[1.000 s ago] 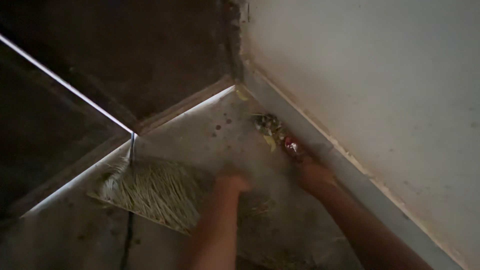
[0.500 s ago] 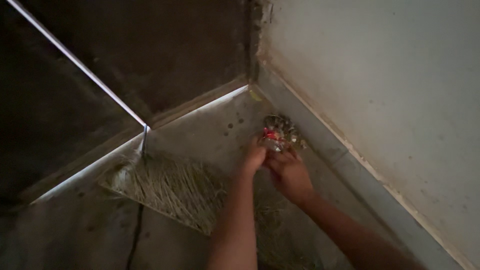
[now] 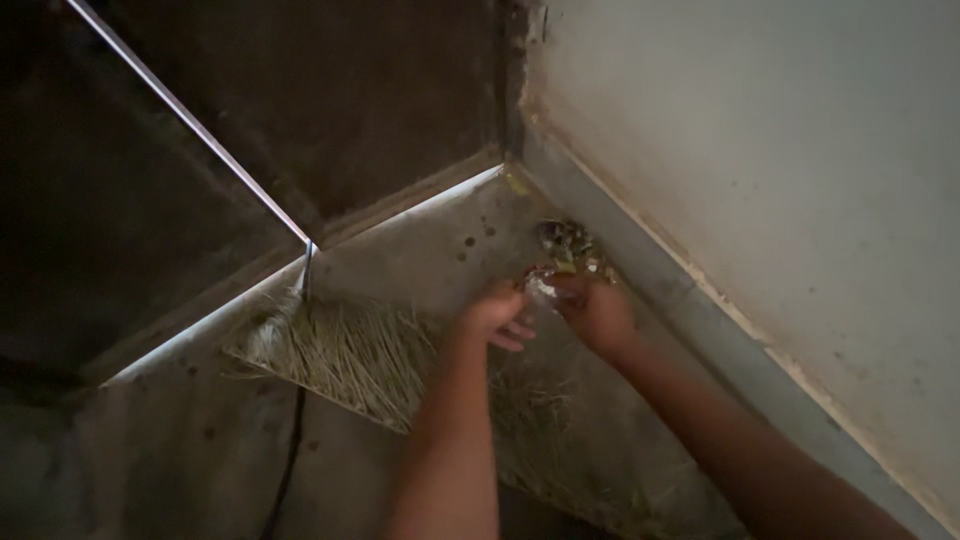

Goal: The person sweeps a dusty concrete floor using a straw broom and then picks up small pieces of trash by hand.

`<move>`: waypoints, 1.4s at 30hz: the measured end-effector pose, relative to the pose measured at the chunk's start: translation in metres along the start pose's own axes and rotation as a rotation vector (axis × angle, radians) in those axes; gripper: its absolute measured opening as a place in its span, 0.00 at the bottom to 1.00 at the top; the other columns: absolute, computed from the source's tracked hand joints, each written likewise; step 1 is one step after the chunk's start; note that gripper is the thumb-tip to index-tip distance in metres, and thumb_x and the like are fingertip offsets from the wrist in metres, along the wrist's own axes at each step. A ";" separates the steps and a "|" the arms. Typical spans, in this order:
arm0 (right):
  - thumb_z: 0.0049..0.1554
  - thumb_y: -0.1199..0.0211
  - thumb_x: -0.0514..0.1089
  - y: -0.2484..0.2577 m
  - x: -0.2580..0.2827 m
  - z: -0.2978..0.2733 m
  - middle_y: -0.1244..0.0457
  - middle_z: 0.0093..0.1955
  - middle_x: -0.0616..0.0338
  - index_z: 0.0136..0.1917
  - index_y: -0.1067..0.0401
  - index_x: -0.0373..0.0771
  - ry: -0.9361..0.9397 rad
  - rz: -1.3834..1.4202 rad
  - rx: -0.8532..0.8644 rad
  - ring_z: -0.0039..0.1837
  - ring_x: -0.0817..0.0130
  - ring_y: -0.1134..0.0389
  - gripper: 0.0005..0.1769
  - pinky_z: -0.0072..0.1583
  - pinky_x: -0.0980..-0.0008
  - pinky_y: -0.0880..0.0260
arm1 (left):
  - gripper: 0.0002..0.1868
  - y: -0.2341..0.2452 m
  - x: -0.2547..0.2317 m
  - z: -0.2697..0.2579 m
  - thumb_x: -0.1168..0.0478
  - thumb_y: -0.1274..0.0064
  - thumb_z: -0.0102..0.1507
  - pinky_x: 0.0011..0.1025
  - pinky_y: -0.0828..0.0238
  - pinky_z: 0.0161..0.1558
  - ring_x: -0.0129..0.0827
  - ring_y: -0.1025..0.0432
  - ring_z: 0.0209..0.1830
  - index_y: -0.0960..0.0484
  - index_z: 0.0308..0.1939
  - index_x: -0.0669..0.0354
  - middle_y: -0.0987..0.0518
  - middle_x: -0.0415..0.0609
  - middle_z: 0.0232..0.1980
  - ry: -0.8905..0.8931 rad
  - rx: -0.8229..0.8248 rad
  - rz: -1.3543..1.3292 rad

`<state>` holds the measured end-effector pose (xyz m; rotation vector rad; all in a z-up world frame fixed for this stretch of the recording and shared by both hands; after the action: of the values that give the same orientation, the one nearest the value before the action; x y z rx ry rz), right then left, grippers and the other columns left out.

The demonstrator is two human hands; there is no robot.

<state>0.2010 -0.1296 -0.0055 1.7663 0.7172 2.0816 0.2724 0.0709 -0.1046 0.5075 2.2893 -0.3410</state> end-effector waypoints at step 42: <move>0.59 0.44 0.44 -0.002 -0.044 0.092 0.57 0.83 0.57 0.77 0.43 0.64 -0.158 -1.078 0.397 0.81 0.50 0.54 0.33 0.74 0.47 0.48 | 0.28 -0.008 -0.031 -0.001 0.64 0.43 0.64 0.46 0.24 0.51 0.53 0.30 0.61 0.28 0.66 0.35 0.37 0.52 0.77 -0.692 -0.502 1.182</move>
<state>0.2990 -0.1357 -0.0324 1.1931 1.6373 1.0976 0.2880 0.0557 -0.0804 1.1282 1.0588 0.5531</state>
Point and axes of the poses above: each hand's wrist, its own z-axis towards the middle knuckle, its own y-axis out of the back of the hand, x = y × z, the point moved 1 cm from there along z, towards the middle knuckle
